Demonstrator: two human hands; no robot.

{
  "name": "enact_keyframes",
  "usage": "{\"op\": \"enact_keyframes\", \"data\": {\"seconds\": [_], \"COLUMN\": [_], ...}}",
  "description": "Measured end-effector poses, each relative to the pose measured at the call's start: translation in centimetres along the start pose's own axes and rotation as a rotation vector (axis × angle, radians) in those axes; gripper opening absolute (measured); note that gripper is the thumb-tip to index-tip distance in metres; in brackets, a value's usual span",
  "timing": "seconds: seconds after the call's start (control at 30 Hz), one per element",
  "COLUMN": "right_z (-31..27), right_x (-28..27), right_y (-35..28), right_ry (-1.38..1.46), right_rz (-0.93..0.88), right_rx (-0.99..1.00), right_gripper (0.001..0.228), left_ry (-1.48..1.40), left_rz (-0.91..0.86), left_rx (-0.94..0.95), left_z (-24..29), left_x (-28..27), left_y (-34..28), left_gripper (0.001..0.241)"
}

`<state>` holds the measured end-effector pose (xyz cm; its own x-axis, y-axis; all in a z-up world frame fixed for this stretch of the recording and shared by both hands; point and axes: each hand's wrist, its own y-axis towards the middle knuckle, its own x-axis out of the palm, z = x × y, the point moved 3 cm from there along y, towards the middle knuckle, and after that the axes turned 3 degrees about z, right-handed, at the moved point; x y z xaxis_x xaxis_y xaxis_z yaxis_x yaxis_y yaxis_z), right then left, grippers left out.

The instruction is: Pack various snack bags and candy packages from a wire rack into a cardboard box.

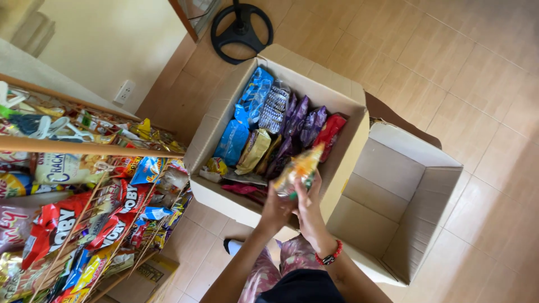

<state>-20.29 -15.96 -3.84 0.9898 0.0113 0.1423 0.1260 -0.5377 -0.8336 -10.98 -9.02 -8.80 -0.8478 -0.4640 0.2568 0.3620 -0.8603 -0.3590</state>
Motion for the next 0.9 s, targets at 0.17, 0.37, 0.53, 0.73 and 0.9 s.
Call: {"op": "enact_keyframes", "data": {"seconds": [0.17, 0.37, 0.53, 0.73, 0.9], "right_z": [-1.0, 0.5, 4.9, 9.5, 9.6], "right_x": [-2.3, -2.8, -1.9, -1.8, -0.6], "right_y": [3.6, 5.5, 6.7, 8.9, 10.2], "right_ry": [-0.153, -0.016, -0.134, -0.103, -0.039], "right_rz": [-0.106, -0.026, 0.076, 0.188, 0.379], "right_rx": [-0.727, -0.495, -0.473, -0.18, 0.013], "right_gripper": [0.082, 0.089, 0.091, 0.077, 0.088], "left_ry": [0.428, 1.022, 1.2, 1.058, 1.091], "left_rz": [-0.395, -0.004, -0.265, -0.265, -0.169], "left_rx": [0.103, 0.037, 0.145, -0.092, -0.226], "left_z": [-2.4, -13.6, -18.0, -17.8, -15.2], "left_x": [0.6, -5.7, -4.6, -4.0, -3.5], "left_y": [2.6, 9.7, 12.7, 13.5, 14.0], "left_gripper": [0.085, 0.021, 0.055, 0.082, 0.077]}}
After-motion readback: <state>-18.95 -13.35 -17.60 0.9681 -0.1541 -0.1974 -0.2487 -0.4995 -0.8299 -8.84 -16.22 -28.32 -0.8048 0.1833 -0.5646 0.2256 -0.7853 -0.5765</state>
